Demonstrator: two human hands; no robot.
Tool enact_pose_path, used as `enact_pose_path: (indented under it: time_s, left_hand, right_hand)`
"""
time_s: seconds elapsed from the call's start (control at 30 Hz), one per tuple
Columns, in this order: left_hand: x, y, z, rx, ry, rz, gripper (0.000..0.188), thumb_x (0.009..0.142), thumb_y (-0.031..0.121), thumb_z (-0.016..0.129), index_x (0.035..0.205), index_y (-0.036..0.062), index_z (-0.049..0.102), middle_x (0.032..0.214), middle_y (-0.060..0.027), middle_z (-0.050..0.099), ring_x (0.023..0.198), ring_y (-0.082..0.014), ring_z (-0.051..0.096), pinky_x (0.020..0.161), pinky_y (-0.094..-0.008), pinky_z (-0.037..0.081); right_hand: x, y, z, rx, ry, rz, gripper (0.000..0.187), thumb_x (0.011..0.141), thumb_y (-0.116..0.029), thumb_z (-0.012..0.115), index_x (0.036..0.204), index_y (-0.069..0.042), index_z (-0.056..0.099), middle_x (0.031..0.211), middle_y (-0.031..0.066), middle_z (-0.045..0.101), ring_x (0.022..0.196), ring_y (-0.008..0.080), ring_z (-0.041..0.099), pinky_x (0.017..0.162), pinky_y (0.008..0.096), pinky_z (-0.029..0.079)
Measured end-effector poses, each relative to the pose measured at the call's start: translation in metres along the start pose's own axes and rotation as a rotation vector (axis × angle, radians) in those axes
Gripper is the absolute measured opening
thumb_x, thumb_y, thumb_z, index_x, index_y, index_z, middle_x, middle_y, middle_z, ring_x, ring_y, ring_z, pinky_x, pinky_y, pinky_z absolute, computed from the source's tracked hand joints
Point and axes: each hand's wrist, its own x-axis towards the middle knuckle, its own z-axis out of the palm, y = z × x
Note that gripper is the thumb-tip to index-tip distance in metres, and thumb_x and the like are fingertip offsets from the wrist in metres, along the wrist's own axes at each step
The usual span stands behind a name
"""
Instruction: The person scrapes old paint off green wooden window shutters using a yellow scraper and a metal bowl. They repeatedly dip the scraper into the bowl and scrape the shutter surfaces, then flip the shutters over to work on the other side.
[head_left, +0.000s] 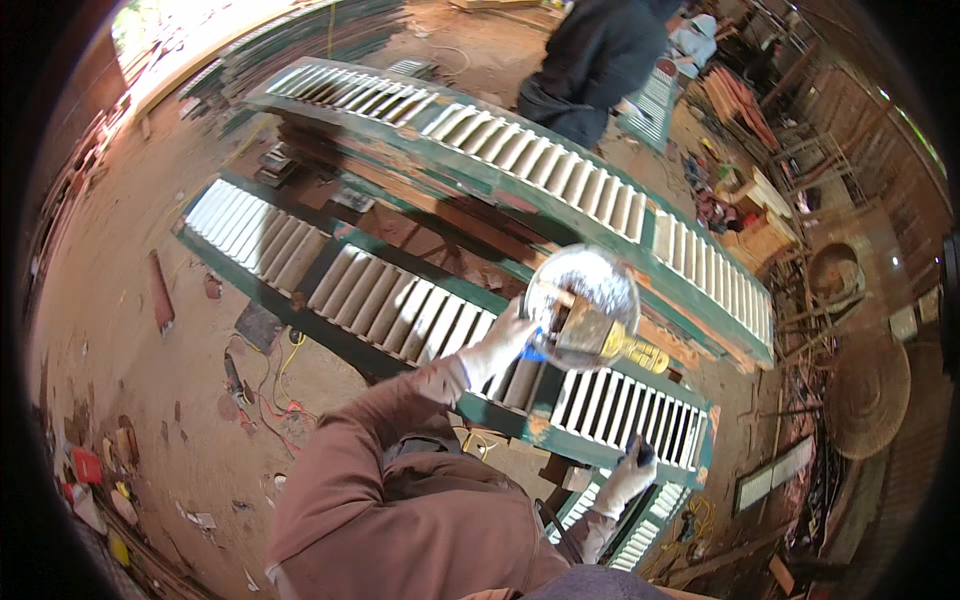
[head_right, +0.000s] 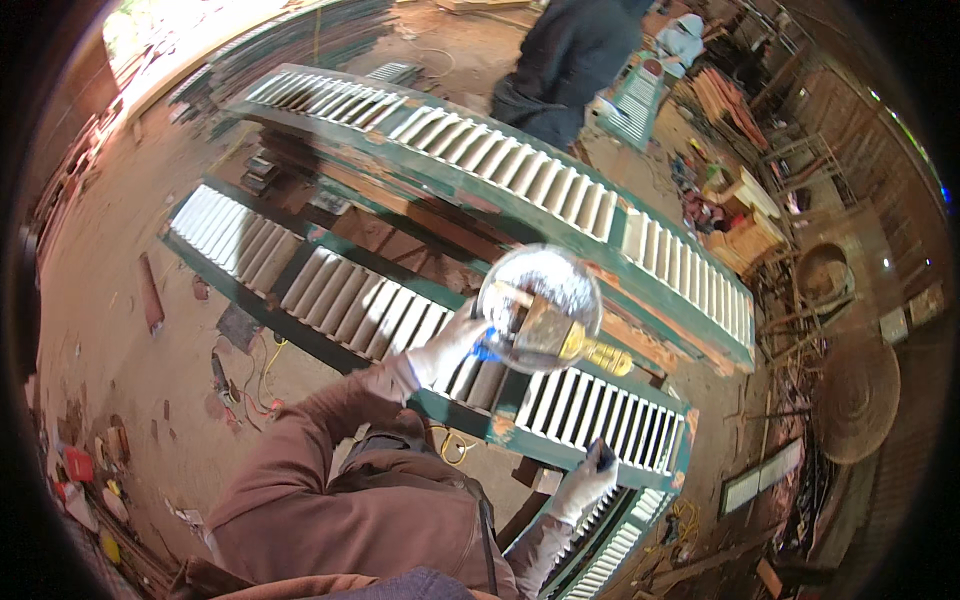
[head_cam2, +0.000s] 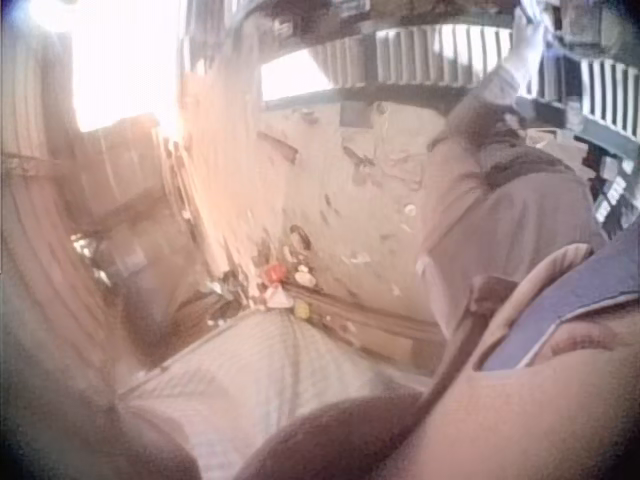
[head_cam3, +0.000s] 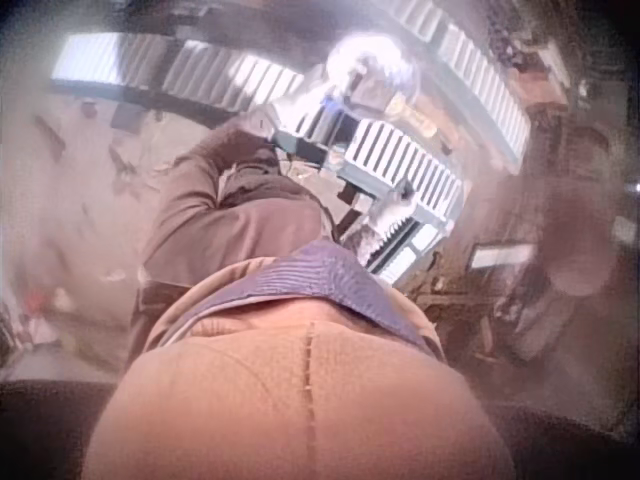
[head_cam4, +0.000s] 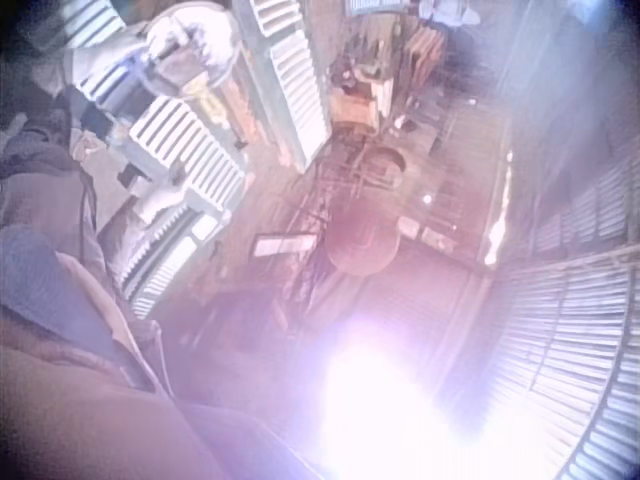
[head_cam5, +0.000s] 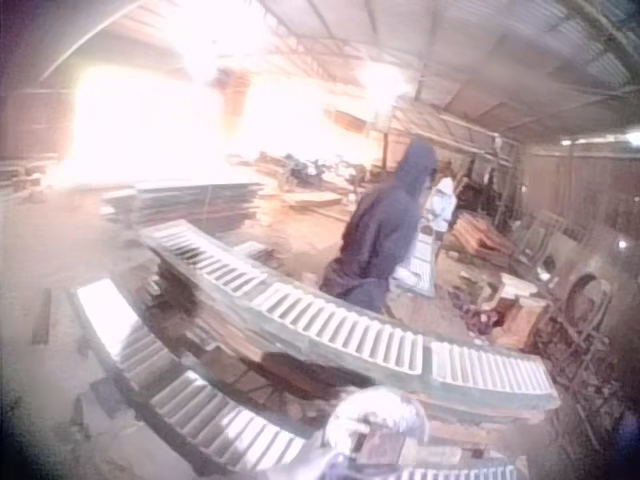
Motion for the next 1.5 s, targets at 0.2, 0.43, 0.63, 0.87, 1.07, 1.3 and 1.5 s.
enact_pose_path:
  time_s: [0.2, 0.43, 0.63, 0.87, 1.07, 1.3, 1.5]
  left_hand:
    - [0.13, 0.088, -0.029, -0.352, 0.101, -0.085, 0.021, 0.1, 0.02, 0.057, 0.116, 0.0064, 0.053, 0.091, -0.0039, 0.056, 0.082, -0.021, 0.066, 0.078, -0.046, 0.065]
    - [0.289, 0.077, -0.041, -0.316, 0.519, 0.018, 0.039, 0.095, 0.017, 0.061, 0.126, 0.0063, 0.041, 0.113, -0.0152, 0.061, 0.093, -0.0236, 0.066, 0.066, -0.0378, 0.064]
    - [0.24, 0.082, -0.037, -0.244, 0.451, 0.068, 0.042, 0.094, 0.037, 0.068, 0.12, 0.0126, 0.045, 0.101, -0.0067, 0.06, 0.079, -0.0237, 0.066, 0.07, -0.0396, 0.06]
    - [-0.11, -0.005, -0.098, -0.336, 0.502, 0.013, 0.02, 0.101, 0.028, 0.062, 0.104, 0.0086, 0.061, 0.089, -0.0001, 0.063, 0.073, -0.0093, 0.061, 0.063, -0.0264, 0.053]
    - [-0.557, -0.22, -0.167, 0.297, 1.654, -0.484, 0.023, 0.093, 0.034, 0.06, 0.096, 0.0124, 0.066, 0.07, 0.0003, 0.057, 0.062, -0.0147, 0.055, 0.053, -0.0333, 0.044]
    - [-0.751, -0.299, -0.044, -0.514, 2.247, -0.767, 0.037, 0.098, 0.044, 0.052, 0.113, 0.0129, 0.067, 0.088, -0.0058, 0.066, 0.075, -0.0265, 0.063, 0.069, -0.0474, 0.055]
    - [-0.685, -0.313, -0.126, -1.152, 1.921, -0.323, 0.036, 0.101, 0.048, 0.05, 0.108, 0.016, 0.065, 0.073, -0.0068, 0.057, 0.064, -0.0273, 0.059, 0.056, -0.0459, 0.054]
  right_hand:
    - [-0.037, 0.013, -0.006, -0.217, -0.051, 0.265, 0.036, 0.105, -0.024, 0.056, 0.126, 0.006, 0.056, 0.108, 0.0186, 0.066, 0.092, 0.026, 0.063, 0.079, 0.0389, 0.051]
    - [-0.04, -0.035, 0.006, -0.374, -0.207, 0.481, 0.057, 0.101, -0.041, 0.061, 0.122, 0.012, 0.061, 0.118, 0.029, 0.065, 0.11, 0.0408, 0.062, 0.094, 0.0459, 0.049]
    - [-0.001, 0.044, 0.005, -0.344, -0.122, 0.099, 0.037, 0.1, -0.027, 0.064, 0.11, 0.007, 0.069, 0.089, 0.0179, 0.072, 0.072, 0.0252, 0.068, 0.062, 0.0362, 0.054]
    - [0.025, 0.03, 0.025, -0.113, -0.4, -0.011, 0.029, 0.101, -0.024, 0.064, 0.094, 0.004, 0.061, 0.07, 0.007, 0.057, 0.055, 0.0137, 0.048, 0.048, 0.0311, 0.039]
    - [-0.004, 0.017, 0.089, -0.156, -0.879, -0.286, 0.035, 0.098, -0.028, 0.067, 0.095, 0.006, 0.06, 0.077, 0.0112, 0.061, 0.064, 0.0208, 0.052, 0.06, 0.0357, 0.046]
    - [-0.106, -0.096, 0.177, -0.139, -1.093, -0.605, 0.028, 0.097, -0.025, 0.067, 0.106, 0.001, 0.061, 0.076, 0.0102, 0.062, 0.07, 0.0198, 0.057, 0.066, 0.0367, 0.048]
    - [-0.202, -0.163, 0.259, -0.03, -1.195, -0.687, 0.03, 0.095, -0.026, 0.07, 0.108, 0.001, 0.065, 0.087, 0.0106, 0.071, 0.078, 0.0225, 0.064, 0.073, 0.0369, 0.052]
